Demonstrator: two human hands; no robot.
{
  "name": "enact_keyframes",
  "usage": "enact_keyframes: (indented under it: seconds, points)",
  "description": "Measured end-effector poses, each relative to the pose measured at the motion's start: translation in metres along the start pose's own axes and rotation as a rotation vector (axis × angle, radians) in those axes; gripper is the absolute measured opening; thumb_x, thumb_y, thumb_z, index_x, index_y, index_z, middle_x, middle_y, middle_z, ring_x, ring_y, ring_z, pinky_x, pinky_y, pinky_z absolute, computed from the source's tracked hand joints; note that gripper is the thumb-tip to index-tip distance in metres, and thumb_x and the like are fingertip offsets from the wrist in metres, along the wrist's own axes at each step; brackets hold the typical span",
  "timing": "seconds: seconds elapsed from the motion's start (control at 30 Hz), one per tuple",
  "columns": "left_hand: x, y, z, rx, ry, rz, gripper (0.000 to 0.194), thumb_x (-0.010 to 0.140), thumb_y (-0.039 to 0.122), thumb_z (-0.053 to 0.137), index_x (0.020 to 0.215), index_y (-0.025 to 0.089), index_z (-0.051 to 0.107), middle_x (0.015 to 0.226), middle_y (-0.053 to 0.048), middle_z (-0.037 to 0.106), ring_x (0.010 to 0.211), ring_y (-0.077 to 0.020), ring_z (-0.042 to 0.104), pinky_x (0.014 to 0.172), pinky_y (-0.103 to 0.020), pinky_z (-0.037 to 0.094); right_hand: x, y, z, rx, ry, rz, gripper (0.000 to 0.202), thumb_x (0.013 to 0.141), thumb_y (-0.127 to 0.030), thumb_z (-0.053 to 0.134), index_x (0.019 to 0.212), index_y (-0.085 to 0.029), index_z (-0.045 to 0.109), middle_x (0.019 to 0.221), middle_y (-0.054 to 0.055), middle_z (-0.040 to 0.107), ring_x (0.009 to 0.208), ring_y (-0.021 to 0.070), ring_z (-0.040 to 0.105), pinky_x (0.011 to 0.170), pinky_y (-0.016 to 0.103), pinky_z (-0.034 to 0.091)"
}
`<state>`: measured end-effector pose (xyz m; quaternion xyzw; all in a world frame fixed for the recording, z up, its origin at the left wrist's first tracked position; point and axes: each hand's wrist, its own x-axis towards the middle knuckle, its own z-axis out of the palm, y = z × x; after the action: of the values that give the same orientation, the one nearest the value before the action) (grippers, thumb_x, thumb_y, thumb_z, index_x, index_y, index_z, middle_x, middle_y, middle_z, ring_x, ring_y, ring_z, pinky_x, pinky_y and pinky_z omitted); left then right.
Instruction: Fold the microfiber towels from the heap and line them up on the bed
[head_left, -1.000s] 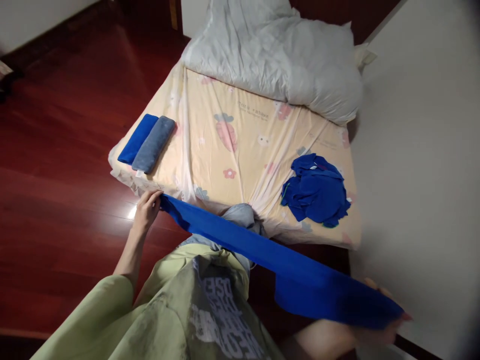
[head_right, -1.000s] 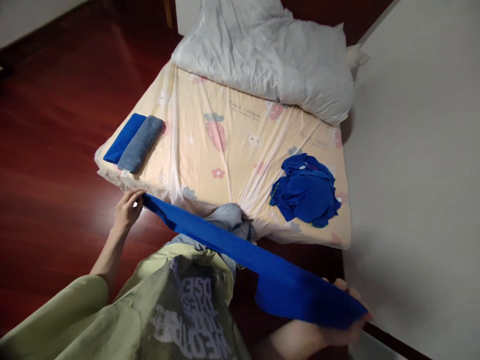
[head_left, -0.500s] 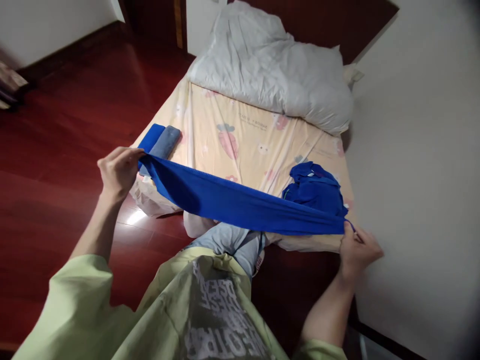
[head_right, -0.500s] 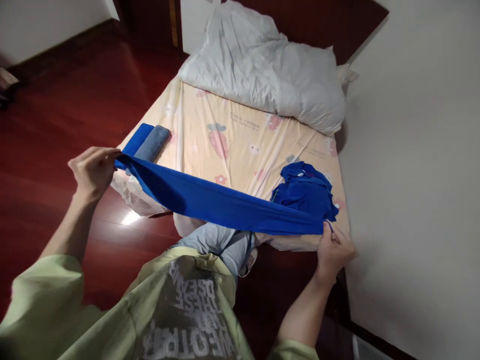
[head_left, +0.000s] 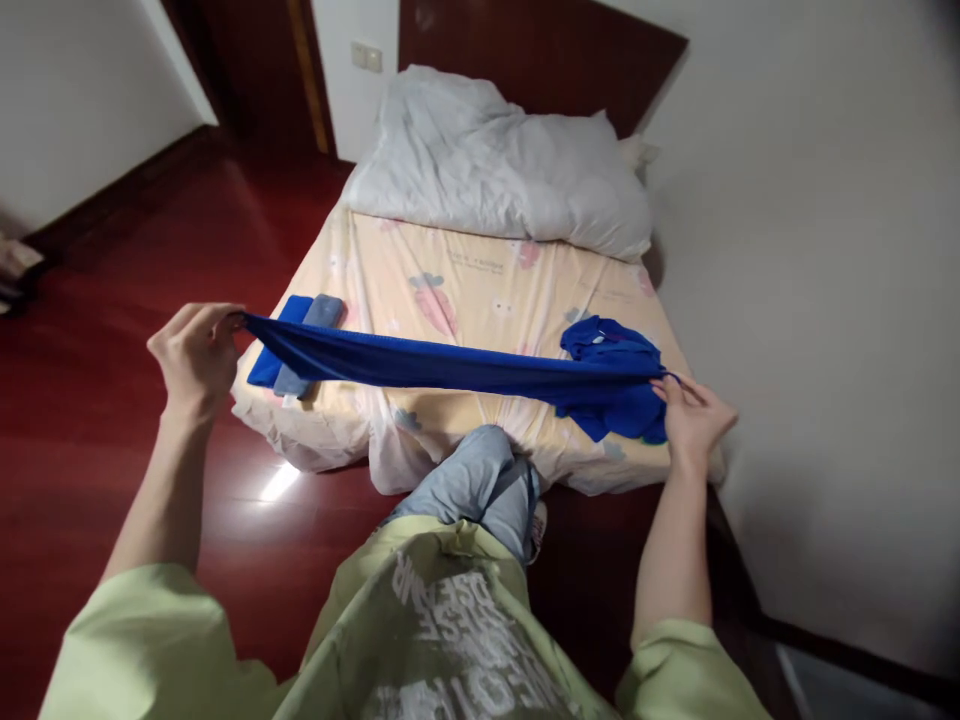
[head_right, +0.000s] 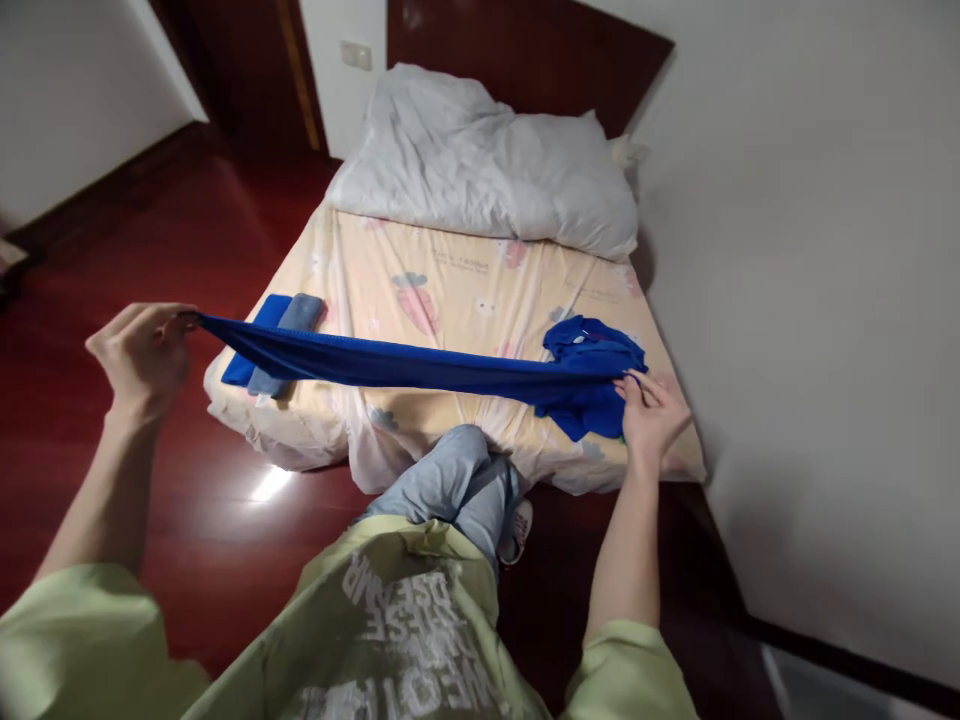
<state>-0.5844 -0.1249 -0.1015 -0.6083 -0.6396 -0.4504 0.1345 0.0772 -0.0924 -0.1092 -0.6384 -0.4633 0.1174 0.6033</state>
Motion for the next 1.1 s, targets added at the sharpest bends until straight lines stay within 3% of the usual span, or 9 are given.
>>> enact_keyframes:
  seconds: [0.1,0.23,0.43,0.57,0.67,0.77,0.9,1.0,1.1]
  points:
    - [0.016,-0.004,0.006,-0.005,-0.046,0.014,0.025,0.096,0.028,0.055,0.102,0.015,0.076,0.093,-0.006,0.072,0.074,-0.0152,0.066,0.074,-0.031,0.057,0.008,-0.007,0.001,0.031,0.010,0.008,0.024,0.082,-0.027,0.076,0.097,-0.008,0.075,0.081,0.009,0.074,0.070,0.0196,0.075,0.080,0.036,0.065]
    - [0.045,-0.011,0.013,0.093,-0.189,0.100,0.028,0.094,0.036,0.055,0.096,0.015,0.074,0.085,-0.006,0.070,0.070,-0.0168,0.063,0.072,-0.030,0.055,0.018,-0.014,-0.005,0.003,-0.001,0.015,0.012,0.085,-0.011,0.072,0.096,-0.007,0.075,0.079,0.009,0.073,0.068,0.0165,0.073,0.077,0.033,0.063]
    - [0.067,-0.006,0.008,0.112,-0.340,0.058,0.033,0.092,0.046,0.055,0.092,0.016,0.069,0.068,-0.001,0.066,0.056,-0.0157,0.064,0.056,-0.025,0.047,0.018,-0.009,-0.022,-0.050,-0.046,0.062,0.013,0.085,-0.009,0.072,0.097,-0.004,0.073,0.075,0.008,0.072,0.063,0.0146,0.071,0.069,0.028,0.061]
    - [0.071,0.003,-0.002,0.069,-0.386,0.030,0.025,0.085,0.042,0.059,0.089,0.021,0.071,0.060,0.003,0.066,0.061,-0.0177,0.069,0.065,-0.028,0.052,0.020,0.002,-0.034,-0.051,-0.128,0.124,0.015,0.084,-0.010,0.074,0.097,-0.003,0.074,0.076,0.008,0.072,0.052,0.0115,0.067,0.062,0.026,0.059]
    - [0.075,0.003,-0.002,0.065,-0.419,0.062,0.026,0.083,0.038,0.054,0.091,0.022,0.074,0.066,0.002,0.070,0.069,-0.0179,0.071,0.072,-0.030,0.054,0.027,0.010,-0.034,0.002,-0.165,0.168,0.014,0.083,-0.007,0.074,0.096,-0.003,0.073,0.080,0.010,0.074,0.057,0.0122,0.070,0.066,0.026,0.060]
    - [0.085,-0.004,0.016,0.064,-0.471,0.154,0.032,0.084,0.036,0.050,0.093,0.019,0.076,0.080,-0.001,0.073,0.076,-0.0173,0.070,0.075,-0.031,0.053,0.040,0.017,-0.018,0.027,-0.176,0.218,0.013,0.083,-0.005,0.073,0.095,-0.002,0.071,0.077,0.010,0.073,0.066,0.0140,0.074,0.074,0.027,0.060]
    - [0.112,-0.011,0.062,0.082,-0.468,0.187,0.032,0.080,0.029,0.052,0.092,0.014,0.078,0.081,-0.004,0.074,0.079,-0.0171,0.068,0.077,-0.029,0.052,0.066,0.026,0.023,0.071,-0.164,0.268,0.012,0.081,-0.006,0.078,0.090,-0.005,0.070,0.070,0.005,0.072,0.066,0.0139,0.073,0.078,0.031,0.062]
    - [0.139,-0.008,0.089,0.076,-0.371,0.201,0.028,0.077,0.021,0.056,0.092,0.011,0.078,0.079,-0.005,0.074,0.076,-0.0147,0.064,0.078,-0.026,0.051,0.089,0.029,0.055,0.132,-0.091,0.192,0.018,0.075,-0.015,0.084,0.082,-0.010,0.069,0.066,0.001,0.070,0.065,0.0168,0.073,0.081,0.040,0.065]
    - [0.164,0.000,0.094,0.043,-0.206,0.246,0.027,0.083,0.014,0.053,0.095,0.009,0.077,0.086,-0.006,0.074,0.078,-0.0124,0.061,0.079,-0.024,0.050,0.109,0.025,0.073,0.157,-0.005,0.057,0.020,0.078,-0.024,0.082,0.084,-0.011,0.069,0.074,0.005,0.073,0.077,0.0203,0.076,0.088,0.044,0.063]
